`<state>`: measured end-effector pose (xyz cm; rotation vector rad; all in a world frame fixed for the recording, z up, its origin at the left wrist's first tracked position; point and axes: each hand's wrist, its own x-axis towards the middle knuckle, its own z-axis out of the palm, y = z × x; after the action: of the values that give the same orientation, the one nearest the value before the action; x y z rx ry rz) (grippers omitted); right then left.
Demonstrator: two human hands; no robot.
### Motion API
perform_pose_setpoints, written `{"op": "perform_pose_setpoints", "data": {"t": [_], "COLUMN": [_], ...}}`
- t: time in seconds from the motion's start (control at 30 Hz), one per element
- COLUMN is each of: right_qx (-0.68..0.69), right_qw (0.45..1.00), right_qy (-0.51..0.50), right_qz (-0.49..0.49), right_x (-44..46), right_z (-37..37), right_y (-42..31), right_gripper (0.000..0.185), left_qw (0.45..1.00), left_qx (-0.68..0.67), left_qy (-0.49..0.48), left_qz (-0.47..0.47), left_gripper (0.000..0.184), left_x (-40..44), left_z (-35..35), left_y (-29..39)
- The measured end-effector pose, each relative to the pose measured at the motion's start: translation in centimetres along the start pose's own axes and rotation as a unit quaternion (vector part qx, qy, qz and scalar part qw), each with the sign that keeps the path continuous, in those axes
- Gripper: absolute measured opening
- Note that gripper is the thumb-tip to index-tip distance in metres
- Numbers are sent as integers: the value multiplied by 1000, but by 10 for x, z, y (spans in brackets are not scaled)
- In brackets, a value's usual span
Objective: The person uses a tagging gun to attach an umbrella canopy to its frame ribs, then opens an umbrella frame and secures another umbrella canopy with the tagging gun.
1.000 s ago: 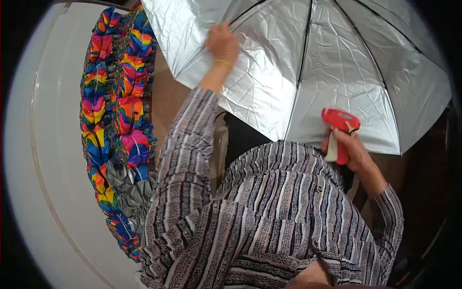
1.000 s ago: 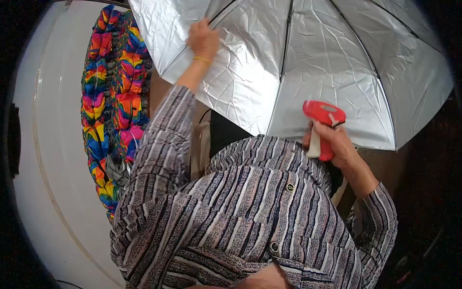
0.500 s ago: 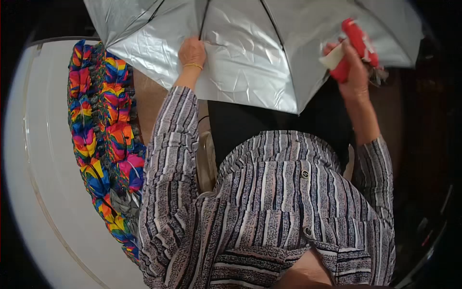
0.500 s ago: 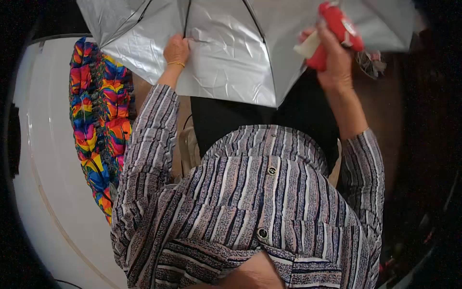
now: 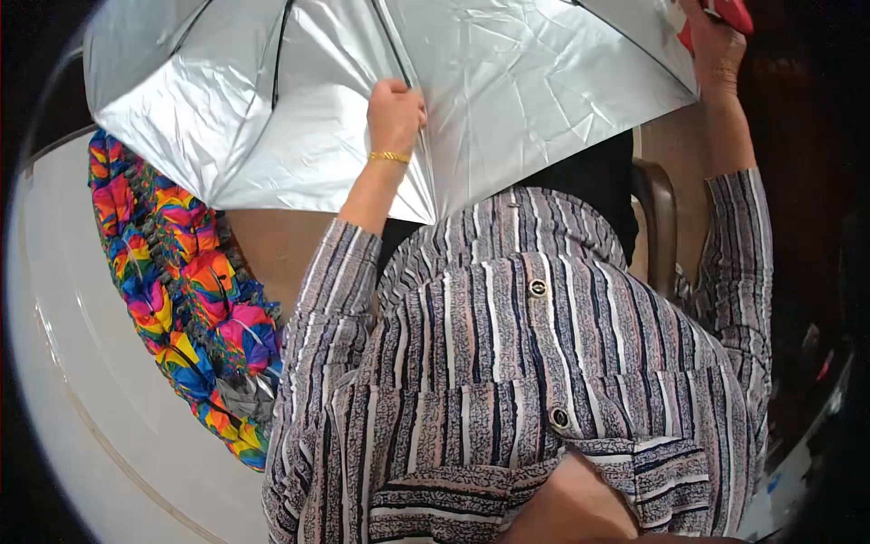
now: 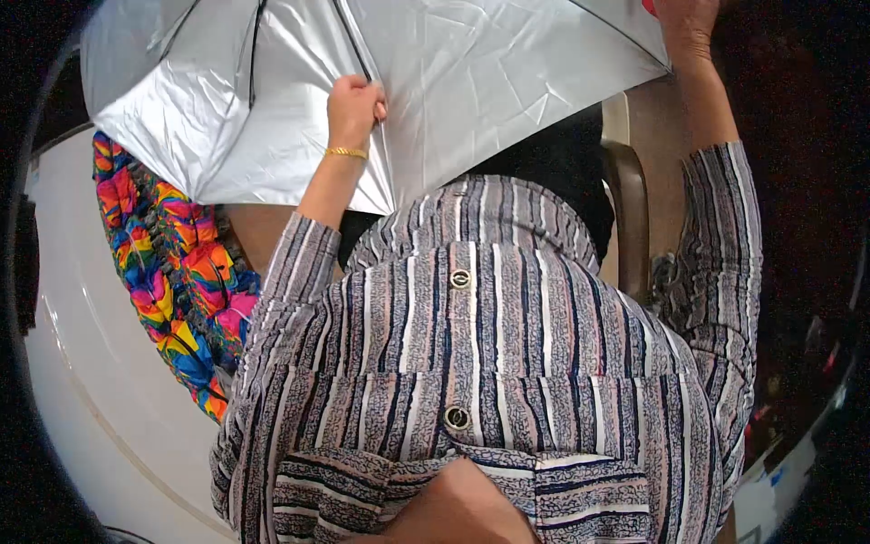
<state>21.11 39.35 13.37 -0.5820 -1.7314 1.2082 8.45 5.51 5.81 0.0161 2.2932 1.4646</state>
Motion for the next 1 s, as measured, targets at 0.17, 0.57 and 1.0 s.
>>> {"op": "perform_pose_setpoints", "data": {"t": [0.17,0.57,1.0], "right_qx": [-49,402,325], "right_qw": [993,656,693], "right_qy": [-31,-277,-277], "right_qz": [105,576,581], "right_x": [-19,-198,-206], "right_z": [-29,125,142], "right_y": [23,-38,-32], "right_gripper": [21,23,19], "left_qw": [998,978,975], "left_qx": [-54,-199,-210], "left_qy": [-2,-30,-11], "left_qz": [-13,-63,-70], "left_gripper": [16,13,11], "left_x": [-16,-21,-25], "left_z": [6,-1,0], "left_y": [-5,-16,-13]}}
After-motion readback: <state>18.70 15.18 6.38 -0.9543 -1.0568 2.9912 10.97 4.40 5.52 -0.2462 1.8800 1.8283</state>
